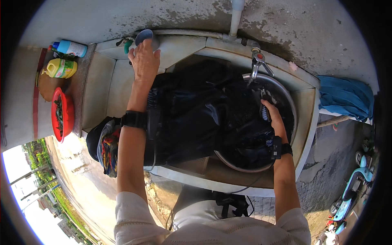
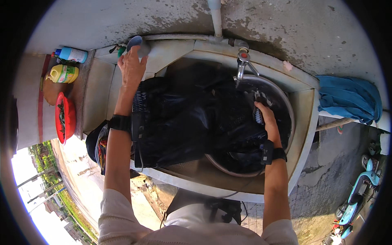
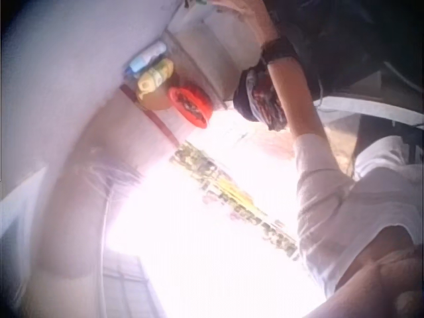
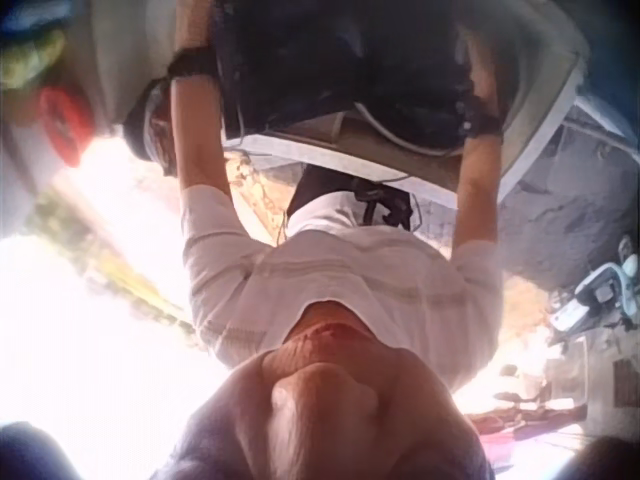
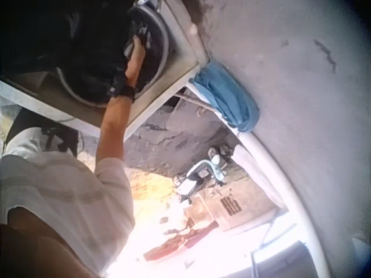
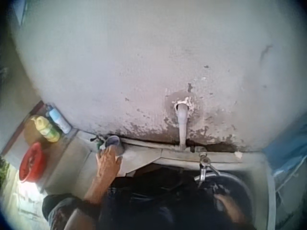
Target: Hand-washing dark-colored clothes in a laundry basin using a brush and water.
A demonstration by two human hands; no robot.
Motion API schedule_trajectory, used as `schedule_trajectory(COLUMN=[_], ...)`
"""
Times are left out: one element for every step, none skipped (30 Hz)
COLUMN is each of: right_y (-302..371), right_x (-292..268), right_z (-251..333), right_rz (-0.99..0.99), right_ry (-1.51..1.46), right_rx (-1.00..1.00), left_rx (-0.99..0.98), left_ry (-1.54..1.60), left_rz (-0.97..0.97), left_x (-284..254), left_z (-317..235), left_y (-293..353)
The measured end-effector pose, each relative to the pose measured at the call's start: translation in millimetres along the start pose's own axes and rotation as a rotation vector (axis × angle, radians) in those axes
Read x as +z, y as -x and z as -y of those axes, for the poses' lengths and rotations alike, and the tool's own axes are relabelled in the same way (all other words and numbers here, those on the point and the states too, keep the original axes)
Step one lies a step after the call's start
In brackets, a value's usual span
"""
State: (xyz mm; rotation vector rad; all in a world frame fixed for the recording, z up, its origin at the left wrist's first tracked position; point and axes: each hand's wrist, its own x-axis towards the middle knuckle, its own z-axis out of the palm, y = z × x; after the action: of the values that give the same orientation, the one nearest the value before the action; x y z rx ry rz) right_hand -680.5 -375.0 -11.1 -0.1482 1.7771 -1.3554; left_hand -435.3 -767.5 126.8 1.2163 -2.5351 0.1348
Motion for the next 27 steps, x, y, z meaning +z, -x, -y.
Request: schedule_trajectory(right_y=[8.6, 21.8, 30.7, 28.4, 17.0, 5.7, -6.5, -17.0, -22.2, -25.8, -28.9, -27.1, -25.4, -23.7, -20.0, -13.2, -3.3, 7.6, 13.7, 18.2, 23.4, 33.2, 32.2, 27.6, 21.1, 14.5, 6.0], right_x=[4.7, 18.9, 21.6, 12.4, 6.0, 3.9, 3.2, 2.5, 3.1, 4.8, 8.8, 12.7, 10.2, 5.4, 3.7, 2.0, -2.5, -9.1, -10.7, -11.1, -9.6, 5.4, 4.2, 3.9, 3.1, 1.0, -4.4], right_z=[0.1, 12.3, 17.7, 9.7, -2.3, -16.2, -29.3, -44.2, -58.5, -67.7, -76.7, -81.9, -83.4, -83.1, -78.8, -64.9, -42.0, -25.8, -22.1, -21.4, -19.8, -13.7, -20.4, -33.4, -46.0, -54.4, -56.0], right_rz=[-0.002, -0.039, -0.092, -0.119, -0.187, -0.244, -0.25, -0.345, -0.433, -0.441, -0.581, -0.715, -0.715, -0.668, -0.614, -0.599, -0.358, -0.132, -0.134, -0.319, -0.492, -0.556, -0.561, -0.534, -0.506, -0.465, -0.465], right_ry=[-0.005, -0.102, -0.195, -0.192, -0.17, -0.151, -0.151, -0.018, 0.116, 0.12, 0.236, 0.353, 0.356, 0.277, 0.199, 0.199, 0.08, -0.037, -0.038, 0.385, 0.807, 0.818, 0.82, 0.841, 0.862, 0.904, 0.907], right_rx=[0.015, 0.007, -0.003, 0.011, 0.109, 0.209, 0.219, 0.171, 0.124, 0.129, 0.075, 0.024, 0.03, 0.026, 0.02, 0.024, 0.137, 0.248, 0.251, 0.105, -0.052, -0.104, -0.101, -0.002, 0.094, 0.035, 0.031], left_rx=[0.005, 0.007, 0.014, 0.028, 0.032, 0.034, 0.038, 0.118, 0.196, 0.134, 0.136, 0.176, 0.217, 0.217, 0.196, 0.169, 0.16, 0.211, 0.263, 0.233, 0.199, 0.172, 0.147, 0.139, 0.158, 0.173, 0.158], left_ry=[-0.003, -0.003, 0.011, 0.031, 0.016, -0.01, -0.007, 0.035, 0.077, 0.122, 0.129, 0.162, 0.195, 0.196, 0.148, 0.093, 0.083, 0.032, -0.023, 0.104, 0.225, 0.346, 0.479, 0.637, 0.756, 0.803, 0.833], left_rz=[0.014, 0.025, 0.037, 0.056, 0.136, 0.216, 0.227, 0.173, 0.122, 0.195, 0.199, 0.203, 0.205, 0.211, 0.207, 0.203, 0.207, -0.036, -0.28, -0.255, -0.229, -0.125, -0.022, 0.1, 0.2, 0.31, 0.434], left_x=[10.5, 18.8, 28.3, 33.3, 36.3, 38.8, 44.4, 49.1, 51.6, 51.5, 52.3, 51.0, 49.7, 48.4, 43.8, 36.0, 28.4, 22.8, 15.2, 7.0, -3.7, -9.9, -12.2, -16.0, -14.3, -11.1, -12.2], left_z=[14.0, 33.9, 45.4, 41.3, 39.3, 42.1, 52.7, 66.3, 78.1, 79.0, 78.2, 77.7, 76.5, 74.6, 75.4, 79.4, 78.6, 66.4, 51.6, 32.0, 9.4, -12.3, -38.2, -61.1, -77.4, -86.6, -95.7], left_y=[-12.5, -23.7, -31.8, -39.9, -49.2, -55.2, -61.2, -66.2, -66.5, -69.8, -72.9, -72.0, -71.8, -72.9, -73.4, -71.3, -65.3, -56.6, -46.8, -32.1, -11.6, 16.9, 49.0, 82.9, 118.0, 152.1, 183.9])
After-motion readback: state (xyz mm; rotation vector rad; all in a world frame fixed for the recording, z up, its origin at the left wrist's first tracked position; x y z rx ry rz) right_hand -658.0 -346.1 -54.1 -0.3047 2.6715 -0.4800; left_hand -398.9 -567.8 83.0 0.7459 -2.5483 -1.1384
